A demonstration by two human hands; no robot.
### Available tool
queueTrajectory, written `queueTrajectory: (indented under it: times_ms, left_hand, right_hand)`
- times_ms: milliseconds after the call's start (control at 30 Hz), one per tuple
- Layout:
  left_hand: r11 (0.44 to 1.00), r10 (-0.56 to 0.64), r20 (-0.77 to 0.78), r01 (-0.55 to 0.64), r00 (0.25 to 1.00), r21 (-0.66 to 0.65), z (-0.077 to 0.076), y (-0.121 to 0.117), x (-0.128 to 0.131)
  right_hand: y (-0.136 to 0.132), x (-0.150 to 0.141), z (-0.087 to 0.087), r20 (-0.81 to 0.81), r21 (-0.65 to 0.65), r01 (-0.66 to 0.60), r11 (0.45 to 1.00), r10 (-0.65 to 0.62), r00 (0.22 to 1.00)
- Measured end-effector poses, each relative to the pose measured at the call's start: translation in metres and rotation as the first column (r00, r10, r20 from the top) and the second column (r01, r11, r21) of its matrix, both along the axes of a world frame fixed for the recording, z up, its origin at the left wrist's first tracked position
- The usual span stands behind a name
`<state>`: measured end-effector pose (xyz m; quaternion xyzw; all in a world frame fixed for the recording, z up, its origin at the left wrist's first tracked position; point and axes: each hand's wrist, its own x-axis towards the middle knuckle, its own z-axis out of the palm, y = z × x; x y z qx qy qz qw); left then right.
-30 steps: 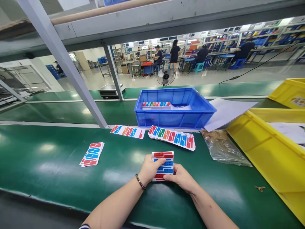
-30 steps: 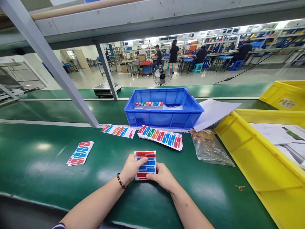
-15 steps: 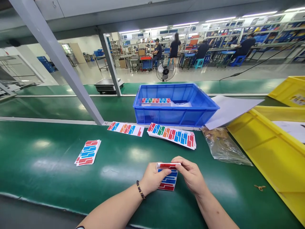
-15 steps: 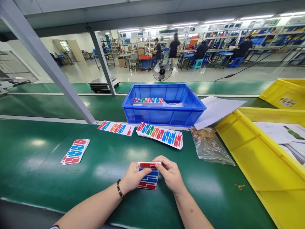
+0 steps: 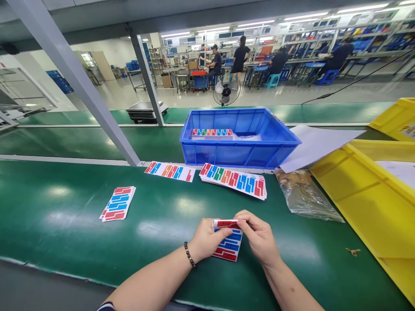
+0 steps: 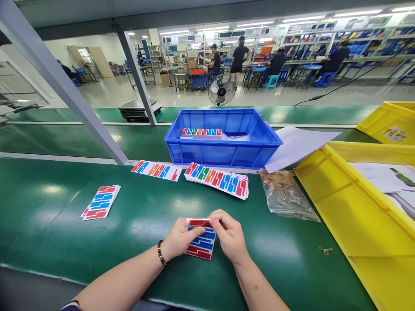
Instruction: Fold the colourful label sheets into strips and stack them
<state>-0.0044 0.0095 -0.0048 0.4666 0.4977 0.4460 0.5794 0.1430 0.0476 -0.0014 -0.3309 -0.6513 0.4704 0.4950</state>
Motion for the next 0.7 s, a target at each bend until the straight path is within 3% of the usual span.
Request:
queueTrajectory:
  times_ms: [167,433,700]
  left_hand:
    - [0.999,-0.052,-0.065,0.052,0.997,-0.001,-0.0025,0.0014,-0.0013]
    - [0.989,-0.066,-0.331,0.106,0.941,0.103,-0.0042,0.0010,-0.0035]
    - [0.991,-0.098,-0.397,0.127,0.913,0.046,0.0005,0.0035,-0.0029]
  right_hand:
    - [0.0001,0.0019,0.0046,0.138,0.039,-0.128,0.991,0.121,0.983]
    - [-0.0057,-0.0041,0.0026,0.156,0.074,-0.037,0.997,0.025,0.987]
    - [-0.0030,-0.0015,0.0027,0.232,0.065,-0.128,0.990,0.110,0.966]
